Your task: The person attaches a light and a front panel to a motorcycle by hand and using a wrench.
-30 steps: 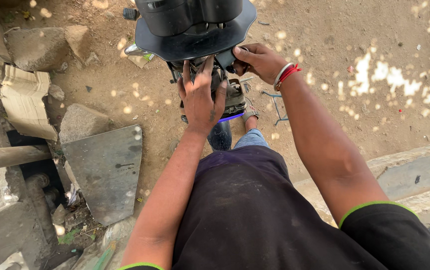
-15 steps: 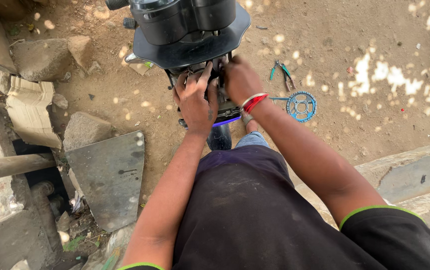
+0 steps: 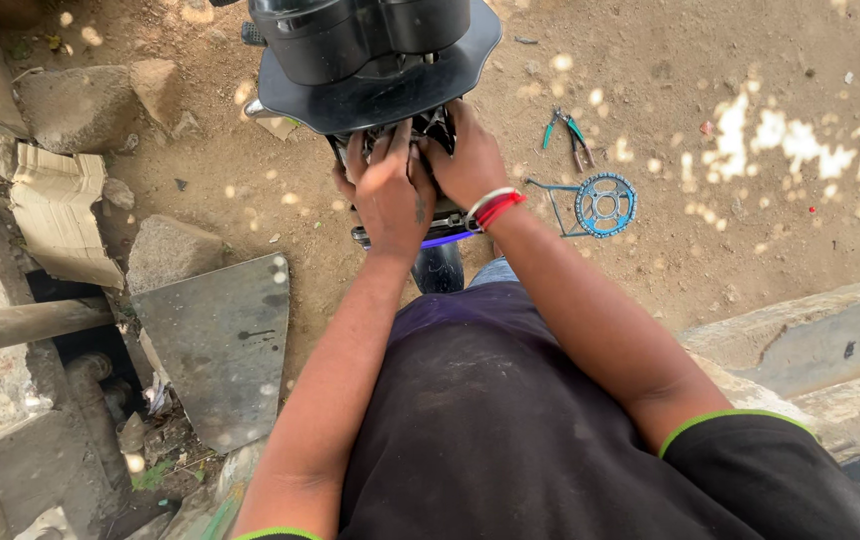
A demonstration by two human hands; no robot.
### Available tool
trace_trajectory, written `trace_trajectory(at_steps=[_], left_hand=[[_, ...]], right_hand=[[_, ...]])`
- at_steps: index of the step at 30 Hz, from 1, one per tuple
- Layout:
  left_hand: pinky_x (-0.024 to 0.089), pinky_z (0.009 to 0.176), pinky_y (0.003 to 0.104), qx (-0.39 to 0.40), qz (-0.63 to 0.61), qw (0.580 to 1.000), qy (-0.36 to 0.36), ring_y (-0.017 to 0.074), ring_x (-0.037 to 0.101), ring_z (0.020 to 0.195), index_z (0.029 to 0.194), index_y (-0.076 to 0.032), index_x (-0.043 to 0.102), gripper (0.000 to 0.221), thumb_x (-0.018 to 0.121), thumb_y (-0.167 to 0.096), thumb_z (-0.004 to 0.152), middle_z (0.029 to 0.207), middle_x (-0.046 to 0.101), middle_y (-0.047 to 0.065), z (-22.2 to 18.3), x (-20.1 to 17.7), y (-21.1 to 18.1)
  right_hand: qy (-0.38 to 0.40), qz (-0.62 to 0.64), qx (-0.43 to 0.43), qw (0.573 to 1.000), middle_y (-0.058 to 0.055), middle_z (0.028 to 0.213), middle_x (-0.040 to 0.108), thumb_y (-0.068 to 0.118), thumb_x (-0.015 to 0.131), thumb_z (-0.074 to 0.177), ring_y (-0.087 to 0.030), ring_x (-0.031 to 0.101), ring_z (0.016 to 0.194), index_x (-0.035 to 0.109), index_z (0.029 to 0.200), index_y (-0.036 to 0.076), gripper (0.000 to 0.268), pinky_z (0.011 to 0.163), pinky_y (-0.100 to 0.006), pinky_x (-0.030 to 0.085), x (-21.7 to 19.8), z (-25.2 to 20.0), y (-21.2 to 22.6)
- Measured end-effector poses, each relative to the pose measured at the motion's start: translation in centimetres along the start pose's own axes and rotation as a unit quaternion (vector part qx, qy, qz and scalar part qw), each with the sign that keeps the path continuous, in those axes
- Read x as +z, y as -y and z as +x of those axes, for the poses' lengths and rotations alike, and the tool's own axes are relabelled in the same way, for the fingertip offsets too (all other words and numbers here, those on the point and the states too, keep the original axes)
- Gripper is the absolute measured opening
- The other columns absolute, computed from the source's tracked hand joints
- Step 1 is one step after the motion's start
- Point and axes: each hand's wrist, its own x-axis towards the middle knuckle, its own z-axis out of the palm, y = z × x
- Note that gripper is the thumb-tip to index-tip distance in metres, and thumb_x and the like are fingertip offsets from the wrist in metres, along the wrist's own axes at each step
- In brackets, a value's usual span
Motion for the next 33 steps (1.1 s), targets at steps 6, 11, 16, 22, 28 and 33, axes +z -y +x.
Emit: trace_trajectory(at_steps=[6,11,16,22,28,33], left_hand=[[0.016,0.112,0.080,-0.021,0.061,0.997,0.029,0.0394,0.038,0.144,0.136,-0.015,0.067,0.044,0.063,-0.016,0.092,0.133,0.064,0.007,0.6,0.2,-0.2],[0.015,0.111,0.081,-0.010,0.078,0.997,0.015,0.0459,0.034,0.142,0.134,-0.011,0.066,0.046,0.065,-0.018,0.089,0.143,0.054,0.012,0.7,1.5,0.0],[0.019,0.115,0.079,0.003,0.083,0.996,0.027,0.0469,0.034,0.145,0.139,-0.009,0.063,0.048,0.063,-0.019,0.092,0.143,0.055,0.011,0.4,1.5,0.8],[0.020,0.110,0.080,0.035,0.084,0.995,0.038,0.0478,0.030,0.144,0.139,-0.008,0.063,0.047,0.062,-0.022,0.094,0.143,0.055,0.013,0.2,1.0,-0.1],[0.021,0.108,0.079,0.024,0.084,0.996,0.021,0.0507,0.031,0.139,0.125,-0.009,0.071,0.039,0.064,-0.019,0.088,0.141,0.056,0.019,0.5,1.2,-0.7],[0.021,0.120,0.073,-0.006,0.024,0.998,-0.054,0.0464,0.043,0.136,0.124,-0.009,0.073,0.033,0.066,-0.014,0.093,0.131,0.061,0.014,1.6,1.1,-0.3]], right_hand=[[0.067,-0.132,0.034,0.988,-0.020,0.101,0.074,0.014,0.072,0.086,-0.042,0.069,0.094,0.071,0.121,0.005,0.036,0.087,-0.051,0.052,-2.9,-0.5,0.2],[0.048,-0.100,-0.047,0.993,-0.024,0.093,0.071,0.003,0.065,0.084,-0.046,0.067,0.089,0.075,0.103,0.003,0.022,0.082,-0.053,0.054,-1.0,2.0,-1.4],[0.010,-0.088,-0.036,0.995,-0.028,0.091,0.070,0.004,0.068,0.076,-0.048,0.065,0.088,0.075,0.096,0.000,0.021,0.081,-0.053,0.053,2.1,3.0,-2.2],[0.044,0.005,-0.037,0.998,-0.026,0.117,0.070,0.005,0.065,0.087,-0.043,0.067,0.109,0.068,0.124,-0.001,0.037,0.096,-0.046,0.053,-0.2,1.0,-3.6],[0.149,0.085,-0.060,0.983,-0.028,0.140,0.060,0.001,0.062,0.091,-0.041,0.060,0.127,0.054,0.145,-0.001,0.055,0.105,-0.041,0.048,-0.5,0.6,-4.2],[0.205,0.253,0.017,0.945,-0.026,0.131,0.068,0.004,0.063,0.099,-0.035,0.061,0.122,0.059,0.146,0.001,0.047,0.107,-0.038,0.051,-1.6,2.1,-4.0]])
